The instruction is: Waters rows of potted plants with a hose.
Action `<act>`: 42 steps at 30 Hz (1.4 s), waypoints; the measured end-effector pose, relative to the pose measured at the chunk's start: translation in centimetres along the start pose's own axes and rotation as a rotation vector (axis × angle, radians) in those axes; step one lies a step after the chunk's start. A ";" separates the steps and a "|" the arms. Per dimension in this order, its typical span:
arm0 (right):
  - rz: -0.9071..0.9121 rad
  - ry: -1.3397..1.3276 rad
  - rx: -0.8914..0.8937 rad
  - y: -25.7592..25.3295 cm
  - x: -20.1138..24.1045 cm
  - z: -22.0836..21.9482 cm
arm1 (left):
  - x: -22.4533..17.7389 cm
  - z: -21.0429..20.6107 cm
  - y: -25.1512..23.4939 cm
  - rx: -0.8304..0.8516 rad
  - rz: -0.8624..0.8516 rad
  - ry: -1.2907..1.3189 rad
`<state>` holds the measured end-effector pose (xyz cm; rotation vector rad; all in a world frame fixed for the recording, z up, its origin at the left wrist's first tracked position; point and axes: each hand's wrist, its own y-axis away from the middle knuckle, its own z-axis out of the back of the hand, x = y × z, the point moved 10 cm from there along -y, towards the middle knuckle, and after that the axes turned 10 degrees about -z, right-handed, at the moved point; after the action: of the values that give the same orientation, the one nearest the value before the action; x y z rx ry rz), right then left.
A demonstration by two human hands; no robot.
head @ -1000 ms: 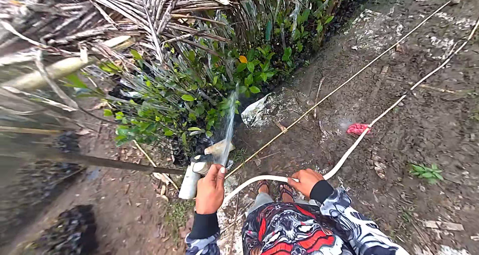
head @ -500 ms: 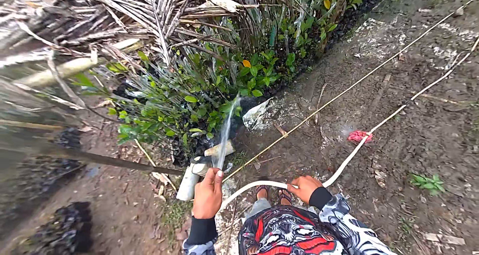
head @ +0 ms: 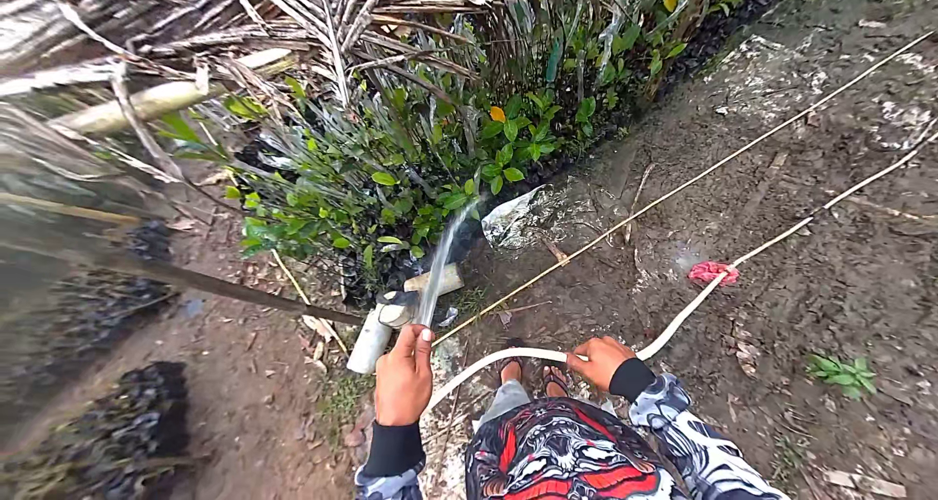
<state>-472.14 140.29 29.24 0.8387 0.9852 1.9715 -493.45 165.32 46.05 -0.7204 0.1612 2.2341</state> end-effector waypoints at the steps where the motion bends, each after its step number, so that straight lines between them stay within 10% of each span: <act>1: -0.002 0.004 0.000 -0.1 0.0 -0.1 | 0.0 -0.2 0.1 0.029 0.009 -0.009; 42: -0.026 -0.015 -0.050 0.0 -0.3 0.9 | -0.8 0.6 -1.0 -0.168 0.025 0.026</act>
<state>-471.22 140.31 29.64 0.8079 0.9304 1.9573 -492.59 165.70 47.03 -0.8417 -0.0054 2.2821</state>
